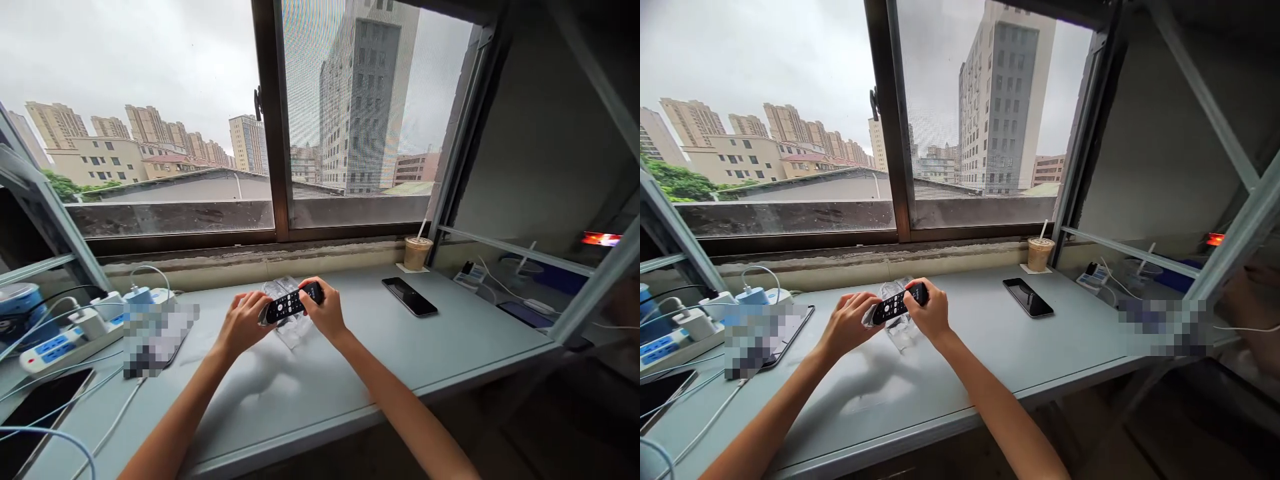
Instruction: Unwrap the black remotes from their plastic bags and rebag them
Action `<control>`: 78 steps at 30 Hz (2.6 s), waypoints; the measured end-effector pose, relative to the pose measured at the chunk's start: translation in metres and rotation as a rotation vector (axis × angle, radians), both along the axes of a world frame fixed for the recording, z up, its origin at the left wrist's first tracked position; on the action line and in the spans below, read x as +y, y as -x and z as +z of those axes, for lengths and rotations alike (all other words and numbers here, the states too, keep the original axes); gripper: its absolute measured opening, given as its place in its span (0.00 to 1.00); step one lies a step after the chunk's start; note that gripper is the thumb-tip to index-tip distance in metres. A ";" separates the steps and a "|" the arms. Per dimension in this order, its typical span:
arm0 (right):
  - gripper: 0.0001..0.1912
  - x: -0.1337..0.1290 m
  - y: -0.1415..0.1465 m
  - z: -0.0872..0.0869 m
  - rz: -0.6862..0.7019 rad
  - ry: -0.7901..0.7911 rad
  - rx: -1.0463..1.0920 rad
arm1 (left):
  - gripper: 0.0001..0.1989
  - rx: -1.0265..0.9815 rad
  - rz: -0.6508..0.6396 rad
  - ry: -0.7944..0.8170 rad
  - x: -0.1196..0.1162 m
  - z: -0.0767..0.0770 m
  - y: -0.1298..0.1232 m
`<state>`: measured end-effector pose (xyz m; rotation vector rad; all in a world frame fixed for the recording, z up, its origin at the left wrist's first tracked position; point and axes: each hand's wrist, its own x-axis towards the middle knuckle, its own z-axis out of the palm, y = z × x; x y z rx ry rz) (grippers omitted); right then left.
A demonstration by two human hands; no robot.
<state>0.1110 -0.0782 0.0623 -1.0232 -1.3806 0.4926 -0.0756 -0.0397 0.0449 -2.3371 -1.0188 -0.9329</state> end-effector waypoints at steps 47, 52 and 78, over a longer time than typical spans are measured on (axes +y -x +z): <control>0.29 0.025 -0.012 -0.028 0.602 0.547 0.177 | 0.22 0.007 0.064 0.199 -0.002 -0.011 0.002; 0.25 0.020 -0.003 -0.033 0.531 0.552 -0.002 | 0.25 0.017 0.002 0.226 -0.006 -0.016 -0.005; 0.22 0.029 -0.012 -0.022 0.282 0.306 0.067 | 0.17 0.004 0.125 0.476 0.007 -0.022 -0.002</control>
